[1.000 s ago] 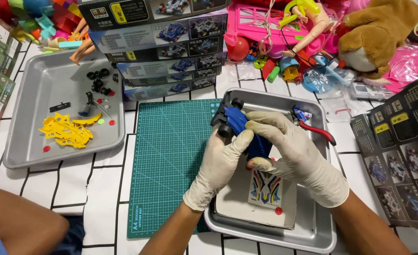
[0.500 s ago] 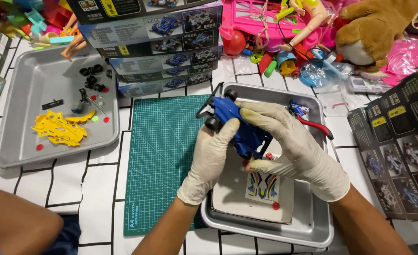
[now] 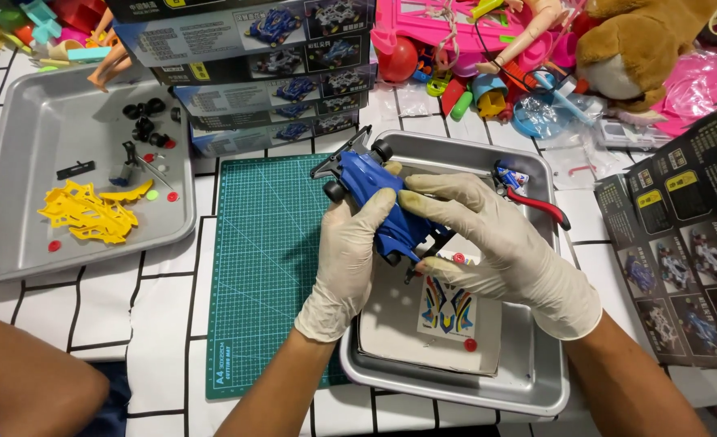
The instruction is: Final assembly of a mini 4WD model car, including battery installation and body shell attachment.
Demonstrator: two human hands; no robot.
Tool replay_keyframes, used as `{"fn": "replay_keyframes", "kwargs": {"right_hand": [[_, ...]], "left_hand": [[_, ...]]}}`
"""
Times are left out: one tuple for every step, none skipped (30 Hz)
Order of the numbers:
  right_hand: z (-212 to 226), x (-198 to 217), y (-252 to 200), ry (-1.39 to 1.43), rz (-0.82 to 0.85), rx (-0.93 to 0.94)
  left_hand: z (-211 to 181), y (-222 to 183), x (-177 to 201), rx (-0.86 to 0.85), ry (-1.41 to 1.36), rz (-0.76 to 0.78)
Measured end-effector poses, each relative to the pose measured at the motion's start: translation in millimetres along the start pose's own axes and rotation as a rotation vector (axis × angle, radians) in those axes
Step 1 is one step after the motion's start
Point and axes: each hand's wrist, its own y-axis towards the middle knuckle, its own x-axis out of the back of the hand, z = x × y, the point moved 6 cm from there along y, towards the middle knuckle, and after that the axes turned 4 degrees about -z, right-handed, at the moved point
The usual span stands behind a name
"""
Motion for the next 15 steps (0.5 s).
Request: {"fn": "replay_keyframes", "kwargs": {"right_hand": [[-1.0, -0.3, -0.5, 0.001, 0.0, -0.001], [-2.0, -1.4, -1.5, 0.012, 0.013, -0.008], [-3.1, -2.6, -2.6, 0.024, 0.026, -0.015], [-3.1, -2.4, -2.9, 0.024, 0.026, -0.016], [-3.1, -2.3, -3.2, 0.04, 0.026, -0.02], [-2.9, -2.4, -3.3, 0.056, 0.026, -0.023], [-2.1, -2.5, -3.1, 0.057, 0.026, -0.024], [-1.4, -2.1, -2.7, 0.058, 0.025, -0.023], [-0.7, -1.9, -2.3, 0.059, 0.023, -0.022], [0.2, -2.1, -2.1, 0.06, 0.024, -0.023], [0.9, -2.2, -1.8, 0.05, 0.021, -0.026], [1.6, -2.1, -1.3, 0.04, 0.02, -0.028], [-0.4, -3.3, -1.1, 0.042, 0.022, -0.03], [-0.5, -3.3, -1.7, 0.027, 0.006, -0.003], [-0.7, -3.1, -2.6, 0.013, -0.01, 0.025]], "left_hand": [[-1.0, 0.0, -1.0, 0.001, 0.001, 0.0], [-1.5, 0.0, -1.0, 0.006, 0.02, -0.017], [-1.9, -0.1, -1.0, 0.01, 0.04, -0.034], [0.6, 0.6, 0.0, 0.012, 0.04, -0.034], [1.7, 1.2, -0.1, -0.009, 0.029, -0.014], [2.5, 1.7, 0.0, -0.031, 0.017, 0.005], [1.8, 1.3, 0.1, -0.03, 0.018, 0.005], [1.7, 1.2, 0.2, -0.023, 0.035, 0.0], [1.5, 1.1, 0.5, -0.015, 0.053, -0.006], [-0.7, 0.6, -0.3, -0.014, 0.053, -0.007], [-2.2, 0.1, 0.1, -0.002, 0.11, -0.026], [-3.7, -0.4, 0.5, 0.011, 0.166, -0.045], [-2.3, 0.0, 1.6, 0.013, 0.165, -0.048], [-1.3, -0.2, 1.2, -0.007, 0.157, -0.029], [-0.1, -0.3, 0.7, -0.027, 0.148, -0.011]]}}
